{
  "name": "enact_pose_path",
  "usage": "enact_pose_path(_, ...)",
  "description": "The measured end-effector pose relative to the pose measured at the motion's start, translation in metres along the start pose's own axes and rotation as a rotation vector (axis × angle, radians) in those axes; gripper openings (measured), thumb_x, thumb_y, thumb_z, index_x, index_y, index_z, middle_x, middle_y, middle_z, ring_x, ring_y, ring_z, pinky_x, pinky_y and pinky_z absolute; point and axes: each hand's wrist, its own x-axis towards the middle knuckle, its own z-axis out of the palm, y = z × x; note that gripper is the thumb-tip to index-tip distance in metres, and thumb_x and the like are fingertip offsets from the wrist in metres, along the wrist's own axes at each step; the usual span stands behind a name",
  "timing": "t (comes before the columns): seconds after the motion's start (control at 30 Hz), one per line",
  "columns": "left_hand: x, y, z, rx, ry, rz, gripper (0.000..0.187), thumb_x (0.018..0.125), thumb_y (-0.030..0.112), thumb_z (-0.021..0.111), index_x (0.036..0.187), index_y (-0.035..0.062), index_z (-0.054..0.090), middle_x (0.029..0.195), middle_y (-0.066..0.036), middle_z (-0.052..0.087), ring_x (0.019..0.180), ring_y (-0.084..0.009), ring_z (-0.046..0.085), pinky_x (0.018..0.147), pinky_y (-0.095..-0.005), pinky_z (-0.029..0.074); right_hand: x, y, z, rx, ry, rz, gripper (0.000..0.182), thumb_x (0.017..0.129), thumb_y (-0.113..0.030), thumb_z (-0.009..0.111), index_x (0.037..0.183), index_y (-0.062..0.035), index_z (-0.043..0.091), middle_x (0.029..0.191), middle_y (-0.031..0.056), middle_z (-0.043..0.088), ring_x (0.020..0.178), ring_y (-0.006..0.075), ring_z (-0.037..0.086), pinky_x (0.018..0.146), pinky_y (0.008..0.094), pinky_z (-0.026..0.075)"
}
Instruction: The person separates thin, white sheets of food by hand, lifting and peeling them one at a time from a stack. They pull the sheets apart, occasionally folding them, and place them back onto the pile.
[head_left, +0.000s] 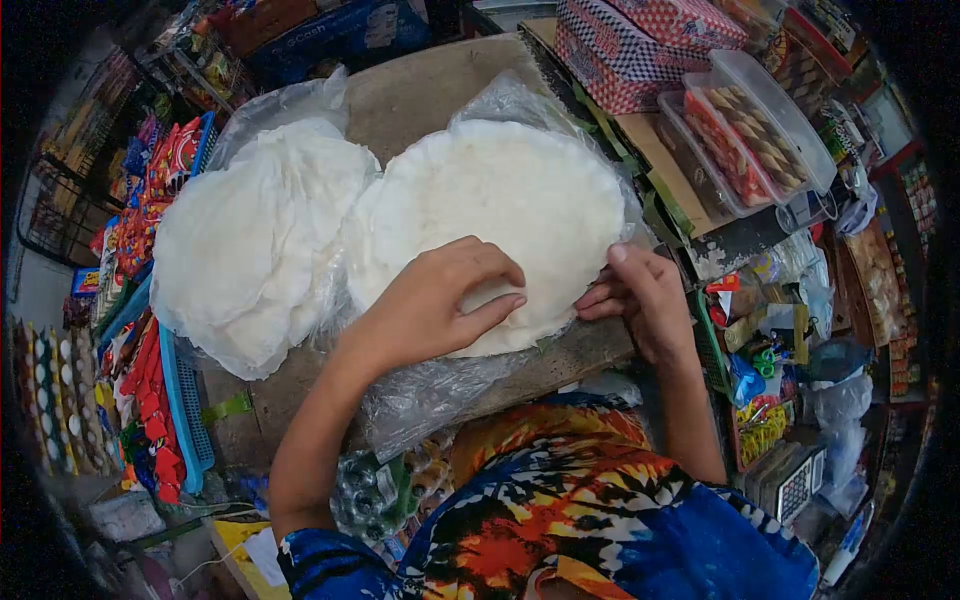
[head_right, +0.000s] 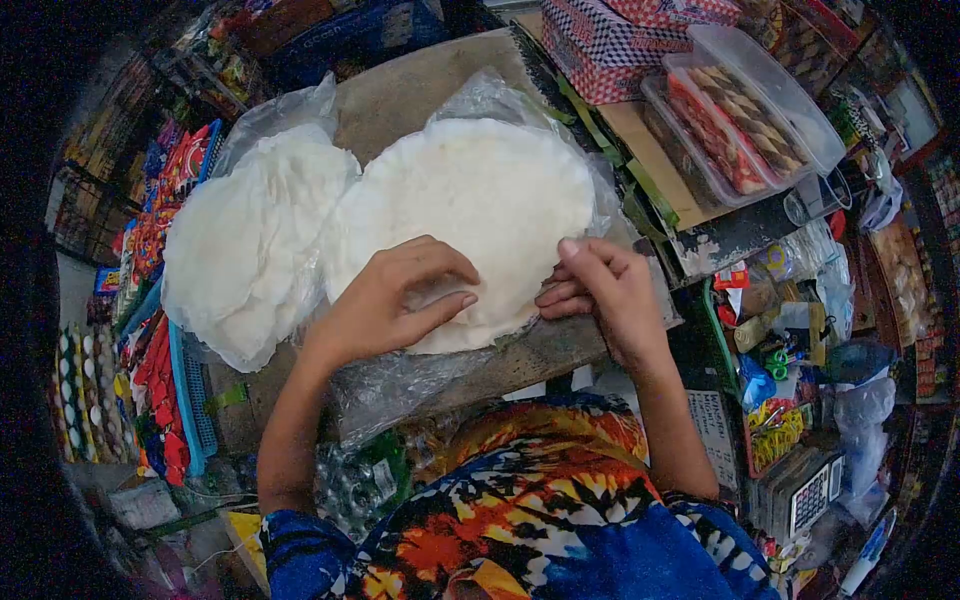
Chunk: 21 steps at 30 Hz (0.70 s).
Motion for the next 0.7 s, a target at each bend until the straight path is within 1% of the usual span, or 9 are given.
enact_pose_path(0.07, 0.002, 0.002, 0.007, -0.018, 0.042, -0.029, 0.015, 0.081, 0.009, 0.066, 0.093, 0.0, 0.063, 0.093, -0.011, 0.064, 0.084, -0.0237, 0.062, 0.076, -0.0321, 0.049, 0.002, 0.004, -0.004, -0.159, -0.058, -0.014, 0.026, 0.091, -0.02, 0.057, 0.093, 0.0058, 0.058, 0.077, 0.0128, 0.065, 0.066, 0.0202, 0.067, 0.059, 0.0302, 0.057)
enact_pose_path(0.17, 0.006, 0.003, 0.017, -0.062, 0.096, -0.06, 0.018, 0.081, 0.01, 0.067, 0.096, 0.0002, 0.063, 0.092, -0.011, 0.064, 0.081, -0.0211, 0.062, 0.073, -0.0307, 0.049, -0.002, 0.005, -0.002, -0.139, -0.06, -0.04, 0.02, 0.092, -0.015, 0.056, 0.094, 0.0048, 0.059, 0.079, 0.0125, 0.066, 0.068, 0.0189, 0.067, 0.061, 0.029, 0.056)
enact_pose_path(0.23, 0.009, 0.005, 0.023, -0.091, 0.103, -0.06, 0.02, 0.08, 0.01, 0.068, 0.097, 0.0006, 0.063, 0.092, -0.011, 0.063, 0.08, -0.02, 0.062, 0.072, -0.0301, 0.049, -0.001, 0.008, -0.002, -0.134, -0.087, -0.071, 0.02, 0.092, -0.014, 0.055, 0.095, 0.0045, 0.059, 0.08, 0.0126, 0.066, 0.069, 0.0186, 0.067, 0.062, 0.0283, 0.055)
enact_pose_path(0.3, 0.011, 0.01, 0.029, -0.076, 0.197, 0.013, 0.022, 0.079, 0.009, 0.07, 0.099, 0.0015, 0.063, 0.093, -0.011, 0.064, 0.081, -0.0194, 0.062, 0.071, -0.0302, 0.05, -0.002, 0.008, 0.0, -0.129, -0.116, -0.107, 0.019, 0.093, -0.014, 0.055, 0.095, 0.0043, 0.059, 0.081, 0.0128, 0.066, 0.07, 0.0183, 0.067, 0.063, 0.0276, 0.055)
enact_pose_path(0.4, 0.013, 0.018, 0.036, -0.029, 0.27, -0.004, 0.024, 0.078, 0.009, 0.071, 0.1, 0.0024, 0.063, 0.091, -0.01, 0.064, 0.079, -0.02, 0.063, 0.069, -0.0287, 0.05, -0.003, 0.007, 0.005, -0.129, -0.115, -0.132, 0.016, 0.093, -0.012, 0.055, 0.092, 0.0035, 0.058, 0.083, 0.0126, 0.067, 0.073, 0.0168, 0.067, 0.065, 0.0271, 0.055)
enact_pose_path(0.53, 0.011, 0.013, 0.04, -0.038, 0.292, -0.01, 0.024, 0.08, 0.01, 0.07, 0.101, 0.0019, 0.064, 0.087, -0.008, 0.065, 0.076, -0.0174, 0.063, 0.068, -0.0277, 0.051, -0.003, 0.008, 0.012, -0.116, -0.117, -0.19, 0.017, 0.094, -0.012, 0.053, 0.098, 0.0041, 0.058, 0.087, 0.0116, 0.067, 0.075, 0.0148, 0.065, 0.067, 0.0257, 0.054)
enact_pose_path(0.6, 0.01, 0.016, 0.035, -0.28, 0.229, -0.265, 0.022, 0.084, 0.012, 0.067, 0.102, -0.0004, 0.064, 0.084, -0.006, 0.066, 0.073, -0.0134, 0.063, 0.066, -0.0261, 0.051, -0.003, 0.007, 0.016, -0.118, -0.115, -0.212, 0.018, 0.094, -0.012, 0.053, 0.1, 0.0042, 0.058, 0.088, 0.0109, 0.067, 0.076, 0.0139, 0.065, 0.068, 0.025, 0.053)
enact_pose_path(0.63, 0.01, 0.013, 0.034, -0.278, 0.231, -0.266, 0.022, 0.084, 0.012, 0.067, 0.102, -0.0004, 0.064, 0.084, -0.006, 0.066, 0.073, -0.0134, 0.063, 0.066, -0.0261, 0.051, -0.004, 0.005, 0.019, -0.13, -0.109, -0.213, 0.017, 0.094, -0.011, 0.054, 0.102, 0.0041, 0.058, 0.087, 0.0095, 0.066, 0.075, 0.0127, 0.064, 0.069, 0.0243, 0.052)
enact_pose_path(0.7, 0.008, 0.003, 0.033, -0.712, 0.157, -0.5, 0.022, 0.089, 0.014, 0.063, 0.102, -0.0036, 0.063, 0.083, -0.005, 0.066, 0.073, -0.0104, 0.062, 0.067, -0.0242, 0.051, -0.004, 0.005, 0.022, -0.141, -0.102, -0.215, 0.018, 0.093, -0.01, 0.055, 0.104, 0.004, 0.058, 0.086, 0.0081, 0.065, 0.075, 0.0115, 0.063, 0.069, 0.0236, 0.051)
